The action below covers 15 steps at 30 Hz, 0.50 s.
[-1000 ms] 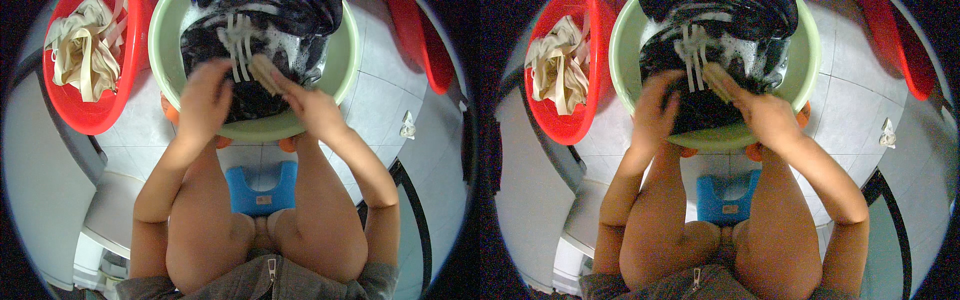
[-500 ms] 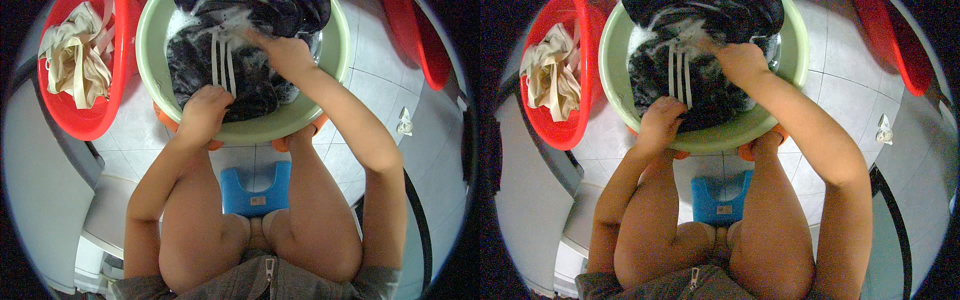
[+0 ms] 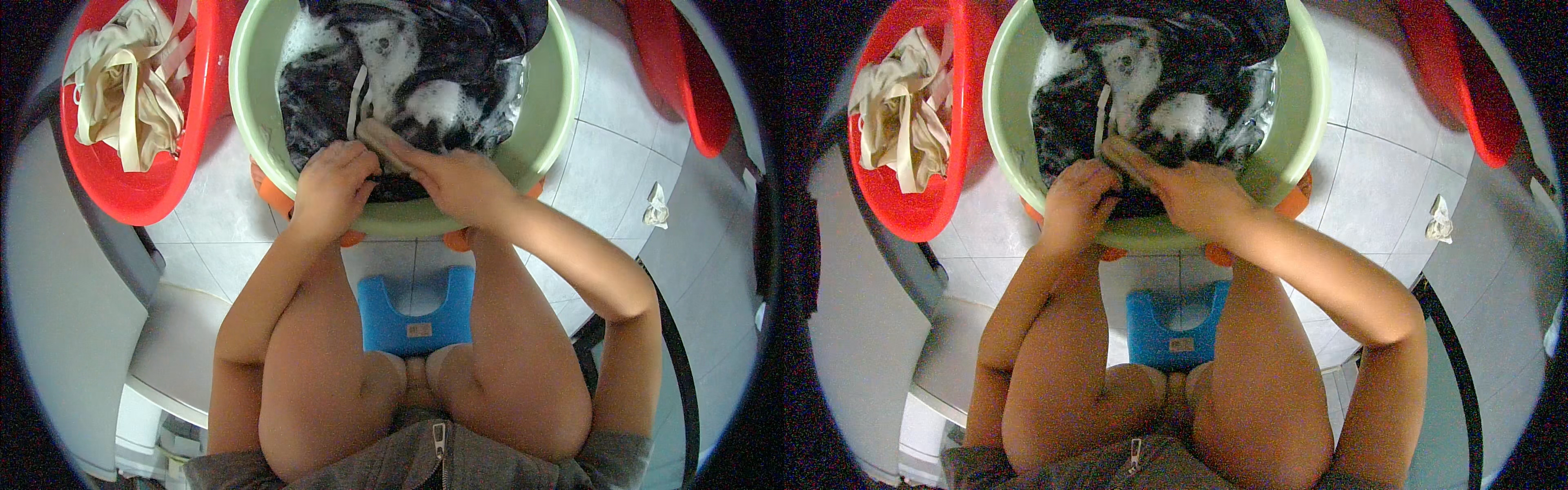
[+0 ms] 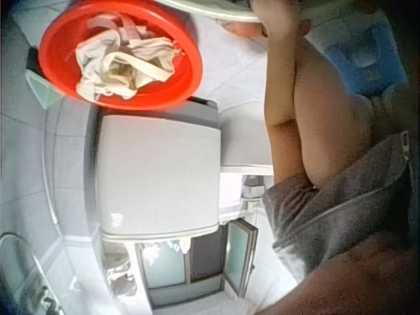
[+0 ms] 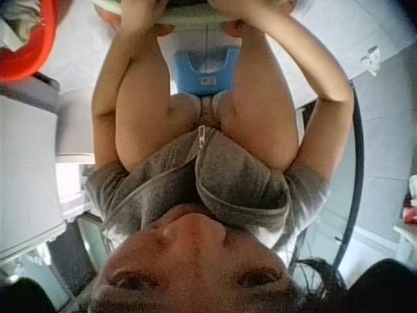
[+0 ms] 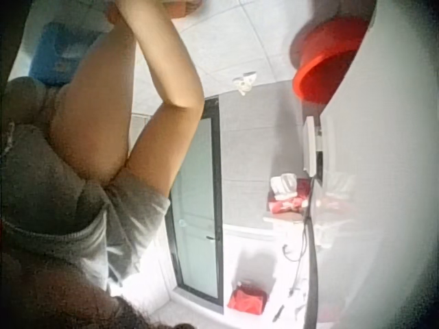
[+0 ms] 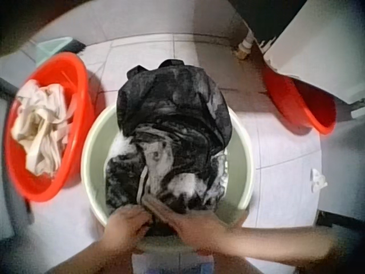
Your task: The person sits on a small blue stool and hand-washes a black garment in a light green basin filled with soapy water. Using a wooden-handled brush, they scrub the fabric repeatedly, focusing on different sections of the garment. A red basin containing other clothes is visible to the left.
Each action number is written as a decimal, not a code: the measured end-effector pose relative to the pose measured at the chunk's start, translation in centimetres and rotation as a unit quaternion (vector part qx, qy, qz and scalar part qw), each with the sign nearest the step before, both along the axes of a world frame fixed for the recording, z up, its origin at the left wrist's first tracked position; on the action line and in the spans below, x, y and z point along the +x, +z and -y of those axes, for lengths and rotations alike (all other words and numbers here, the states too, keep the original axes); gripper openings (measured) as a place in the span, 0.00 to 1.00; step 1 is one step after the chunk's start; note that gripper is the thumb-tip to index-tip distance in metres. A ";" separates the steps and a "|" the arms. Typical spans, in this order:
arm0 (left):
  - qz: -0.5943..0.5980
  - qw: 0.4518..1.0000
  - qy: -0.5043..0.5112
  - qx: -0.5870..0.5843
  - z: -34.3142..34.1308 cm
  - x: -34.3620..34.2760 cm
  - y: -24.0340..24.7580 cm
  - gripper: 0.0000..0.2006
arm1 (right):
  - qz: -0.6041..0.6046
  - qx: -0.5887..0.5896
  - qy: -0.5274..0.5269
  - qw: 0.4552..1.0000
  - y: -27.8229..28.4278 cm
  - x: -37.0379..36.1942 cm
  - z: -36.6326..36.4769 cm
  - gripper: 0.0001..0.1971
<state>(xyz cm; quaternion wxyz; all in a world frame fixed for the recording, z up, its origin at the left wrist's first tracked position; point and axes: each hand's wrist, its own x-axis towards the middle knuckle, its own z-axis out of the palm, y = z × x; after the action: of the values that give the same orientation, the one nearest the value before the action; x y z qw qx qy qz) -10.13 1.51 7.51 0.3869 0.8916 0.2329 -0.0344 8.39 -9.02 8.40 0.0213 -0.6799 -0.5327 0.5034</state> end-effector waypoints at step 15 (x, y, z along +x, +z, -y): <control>-0.005 0.999 0.003 -0.045 -0.5 0.1 0.3 0.11 | 0.089 0.166 -0.202 0.961 -4.5 5.3 -3.2 0.20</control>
<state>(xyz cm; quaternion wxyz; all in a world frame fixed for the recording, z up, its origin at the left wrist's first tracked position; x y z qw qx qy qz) -9.99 2.02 7.78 0.4259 0.8721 0.2359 -0.0481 13.65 -5.84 3.86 0.1881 -0.8024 -0.4601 0.3303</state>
